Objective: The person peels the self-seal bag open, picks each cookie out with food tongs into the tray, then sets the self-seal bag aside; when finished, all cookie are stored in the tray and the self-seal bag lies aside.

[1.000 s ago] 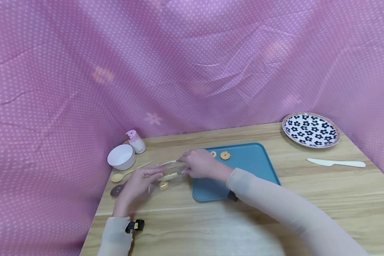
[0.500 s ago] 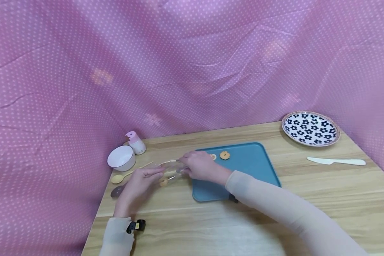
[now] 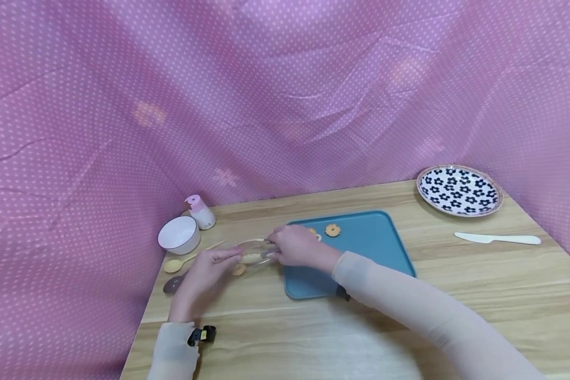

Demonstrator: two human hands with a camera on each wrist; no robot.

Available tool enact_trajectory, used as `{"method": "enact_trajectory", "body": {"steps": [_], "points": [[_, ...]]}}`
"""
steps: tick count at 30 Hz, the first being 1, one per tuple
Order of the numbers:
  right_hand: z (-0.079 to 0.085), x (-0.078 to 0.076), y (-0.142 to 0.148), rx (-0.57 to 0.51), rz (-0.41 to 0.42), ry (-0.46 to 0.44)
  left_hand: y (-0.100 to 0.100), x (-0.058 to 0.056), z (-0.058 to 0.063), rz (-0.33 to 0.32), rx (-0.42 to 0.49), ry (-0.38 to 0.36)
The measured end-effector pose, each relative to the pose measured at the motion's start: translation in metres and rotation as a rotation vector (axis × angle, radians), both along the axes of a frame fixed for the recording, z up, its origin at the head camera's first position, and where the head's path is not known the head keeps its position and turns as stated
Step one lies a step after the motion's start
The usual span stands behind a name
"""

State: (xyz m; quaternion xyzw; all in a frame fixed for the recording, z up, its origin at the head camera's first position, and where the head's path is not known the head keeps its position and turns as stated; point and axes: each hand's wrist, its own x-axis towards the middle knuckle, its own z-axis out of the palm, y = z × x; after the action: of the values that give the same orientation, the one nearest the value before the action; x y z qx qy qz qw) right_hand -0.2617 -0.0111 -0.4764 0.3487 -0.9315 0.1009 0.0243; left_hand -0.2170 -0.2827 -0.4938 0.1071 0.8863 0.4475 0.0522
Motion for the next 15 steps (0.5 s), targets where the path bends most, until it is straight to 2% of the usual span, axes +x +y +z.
{"method": "enact_trajectory", "body": {"steps": [4, 11, 15], "points": [[0.000, 0.002, 0.002, -0.033, 0.004, -0.002, 0.000, 0.000, 0.000, 0.009, -0.004, -0.029], [0.004, 0.010, 0.013, -0.080, 0.007, 0.034, -0.002, 0.000, 0.002, 0.008, -0.027, -0.016], [0.013, 0.015, 0.029, -0.094, -0.001, -0.003, -0.004, 0.002, 0.003, 0.020, -0.029, -0.028]]}}
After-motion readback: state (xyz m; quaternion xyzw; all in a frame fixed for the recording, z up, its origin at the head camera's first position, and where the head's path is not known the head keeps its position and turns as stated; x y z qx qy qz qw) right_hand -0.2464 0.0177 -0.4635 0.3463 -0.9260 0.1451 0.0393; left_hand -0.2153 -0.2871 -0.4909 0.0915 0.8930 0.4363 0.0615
